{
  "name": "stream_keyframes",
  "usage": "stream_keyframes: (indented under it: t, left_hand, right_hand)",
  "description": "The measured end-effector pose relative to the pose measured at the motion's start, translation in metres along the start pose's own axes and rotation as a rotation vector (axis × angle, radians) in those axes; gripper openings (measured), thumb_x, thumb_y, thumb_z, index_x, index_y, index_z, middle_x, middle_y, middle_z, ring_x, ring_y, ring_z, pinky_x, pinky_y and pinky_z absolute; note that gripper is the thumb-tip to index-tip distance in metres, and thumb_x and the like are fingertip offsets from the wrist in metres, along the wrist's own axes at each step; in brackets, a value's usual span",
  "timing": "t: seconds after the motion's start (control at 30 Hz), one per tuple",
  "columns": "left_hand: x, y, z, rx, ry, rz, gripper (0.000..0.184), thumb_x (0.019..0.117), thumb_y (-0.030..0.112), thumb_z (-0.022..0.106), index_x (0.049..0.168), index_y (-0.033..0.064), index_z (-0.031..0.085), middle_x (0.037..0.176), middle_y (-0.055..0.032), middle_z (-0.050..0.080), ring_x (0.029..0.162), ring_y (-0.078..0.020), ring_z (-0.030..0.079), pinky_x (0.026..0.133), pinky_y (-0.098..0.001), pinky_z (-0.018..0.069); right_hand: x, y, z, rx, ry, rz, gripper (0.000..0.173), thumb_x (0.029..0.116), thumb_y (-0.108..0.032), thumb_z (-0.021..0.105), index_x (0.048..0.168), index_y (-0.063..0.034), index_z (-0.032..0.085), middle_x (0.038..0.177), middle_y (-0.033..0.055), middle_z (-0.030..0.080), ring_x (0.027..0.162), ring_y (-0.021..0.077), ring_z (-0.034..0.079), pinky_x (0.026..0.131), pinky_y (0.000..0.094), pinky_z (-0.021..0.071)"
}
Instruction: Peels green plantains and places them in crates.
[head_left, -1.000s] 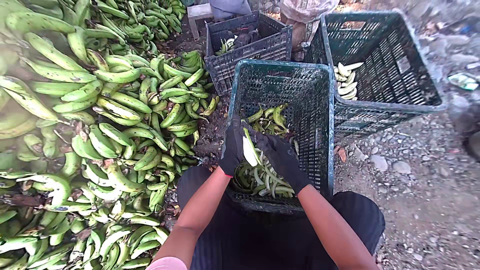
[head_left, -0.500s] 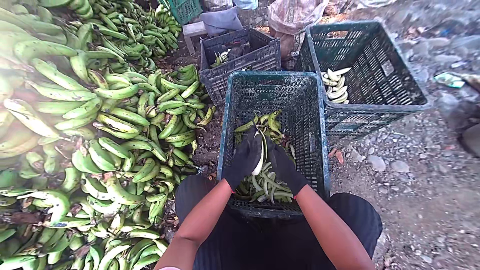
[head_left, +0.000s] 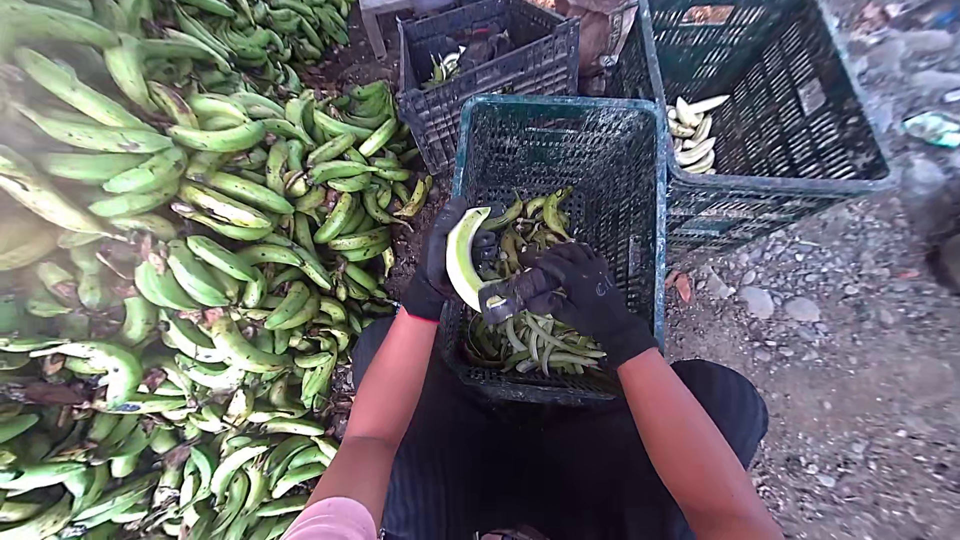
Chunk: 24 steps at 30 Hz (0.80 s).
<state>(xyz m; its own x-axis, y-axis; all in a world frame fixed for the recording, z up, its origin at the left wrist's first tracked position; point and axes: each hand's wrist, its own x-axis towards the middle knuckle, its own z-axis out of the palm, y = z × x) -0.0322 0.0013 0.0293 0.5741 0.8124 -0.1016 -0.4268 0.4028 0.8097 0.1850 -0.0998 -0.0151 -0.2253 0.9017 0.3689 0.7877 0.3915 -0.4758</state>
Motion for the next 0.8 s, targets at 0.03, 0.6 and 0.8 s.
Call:
stream_keyframes:
  t: [0.03, 0.6, 0.8]
  left_hand:
    - [0.000, 0.001, -0.002, -0.024, -0.037, -0.022, 0.061, 0.1069, 0.039, 0.013, 0.106, 0.0074, 0.065, 0.061, 0.0013, 0.059, 0.048, -0.0069, 0.056, 0.044, -0.0199, 0.0490]
    - [0.000, -0.019, 0.008, 0.350, 0.043, 0.133, 0.050, 0.1099, 0.032, 0.022, 0.121, 0.0035, 0.062, 0.094, -0.0018, 0.072, 0.075, -0.0040, 0.067, 0.069, -0.0216, 0.0584]
    - [-0.001, -0.035, 0.028, 0.651, 0.104, 0.224, 0.058, 0.1105, 0.037, 0.018, 0.128, 0.0047, 0.063, 0.088, -0.0014, 0.069, 0.069, -0.0066, 0.063, 0.067, -0.0259, 0.0574]
  right_hand:
    - [-0.001, -0.001, -0.001, -0.018, 0.003, -0.039, 0.091, 0.0880, -0.084, 0.026, 0.134, -0.0169, 0.068, 0.123, 0.0194, 0.067, 0.115, 0.0436, 0.062, 0.088, 0.0670, 0.0459]
    - [-0.002, -0.021, 0.002, 0.011, -0.035, 0.260, 0.065, 0.0945, -0.067, 0.049, 0.135, -0.0196, 0.067, 0.122, 0.0222, 0.064, 0.111, 0.0455, 0.061, 0.084, 0.0678, 0.0450]
    - [0.009, 0.007, 0.007, 0.426, 0.066, 0.835, 0.068, 0.1067, -0.060, 0.029, 0.126, -0.0051, 0.063, 0.110, 0.0211, 0.068, 0.103, 0.0376, 0.066, 0.088, 0.0648, 0.0492]
